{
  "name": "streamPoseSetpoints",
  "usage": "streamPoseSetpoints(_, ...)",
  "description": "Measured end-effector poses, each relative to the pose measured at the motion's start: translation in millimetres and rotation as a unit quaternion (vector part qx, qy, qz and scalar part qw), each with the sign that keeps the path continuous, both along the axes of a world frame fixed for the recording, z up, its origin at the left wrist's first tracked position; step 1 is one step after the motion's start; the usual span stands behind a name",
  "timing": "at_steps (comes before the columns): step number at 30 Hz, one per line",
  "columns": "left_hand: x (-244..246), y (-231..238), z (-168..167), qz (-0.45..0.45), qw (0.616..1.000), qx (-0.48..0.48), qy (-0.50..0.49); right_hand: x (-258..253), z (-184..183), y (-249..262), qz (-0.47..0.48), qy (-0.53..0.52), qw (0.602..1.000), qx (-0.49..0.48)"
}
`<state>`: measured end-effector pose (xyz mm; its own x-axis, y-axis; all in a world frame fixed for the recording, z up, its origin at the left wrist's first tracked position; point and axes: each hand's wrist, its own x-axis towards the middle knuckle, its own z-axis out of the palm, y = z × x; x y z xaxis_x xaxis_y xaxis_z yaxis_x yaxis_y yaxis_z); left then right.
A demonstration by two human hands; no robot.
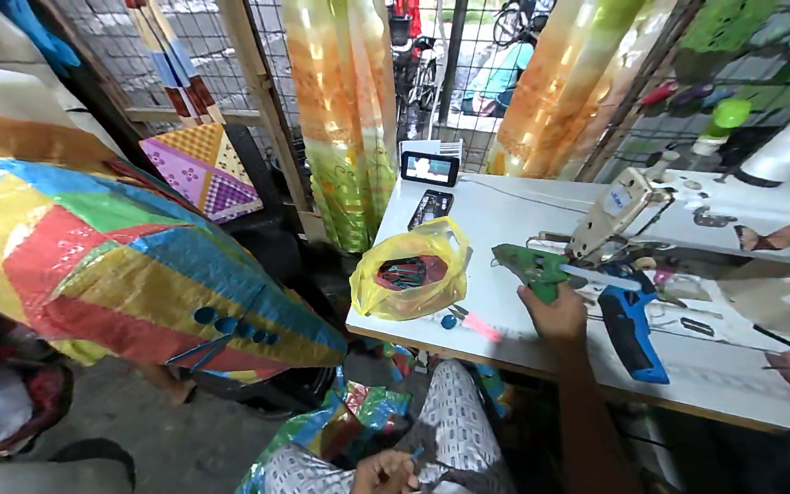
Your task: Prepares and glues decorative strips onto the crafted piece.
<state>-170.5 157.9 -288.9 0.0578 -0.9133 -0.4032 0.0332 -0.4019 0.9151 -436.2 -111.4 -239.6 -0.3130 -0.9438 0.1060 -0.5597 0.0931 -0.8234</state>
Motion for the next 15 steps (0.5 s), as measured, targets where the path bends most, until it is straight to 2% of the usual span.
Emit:
streamPoseSetpoints(3,5.4,-17.7,21.8,0.068,0.997,-0.045,0.004,9.6,-0.7,16.7,0.005,-0.117,0.992,-0.048)
streamPoseSetpoints(7,5.6,-46.4,41.8,0.081,0.983,-0.157,-0.052,34.2,18.4,73.9,0.097,-0.3,0.943,-0.11)
streamPoseSetpoints(12,-6.6,-75.6,58.6,-0.005,0.963,-0.243,-0.112,67.1,14.4,125.2,0.238,-0.412,0.876,-0.081)
streamPoseSetpoints(15,-17.6,-79.6,61.1,-0.002,0.95,-0.292,-0.109,83.3,13.8,133.8,0.281,-0.467,0.838,-0.039)
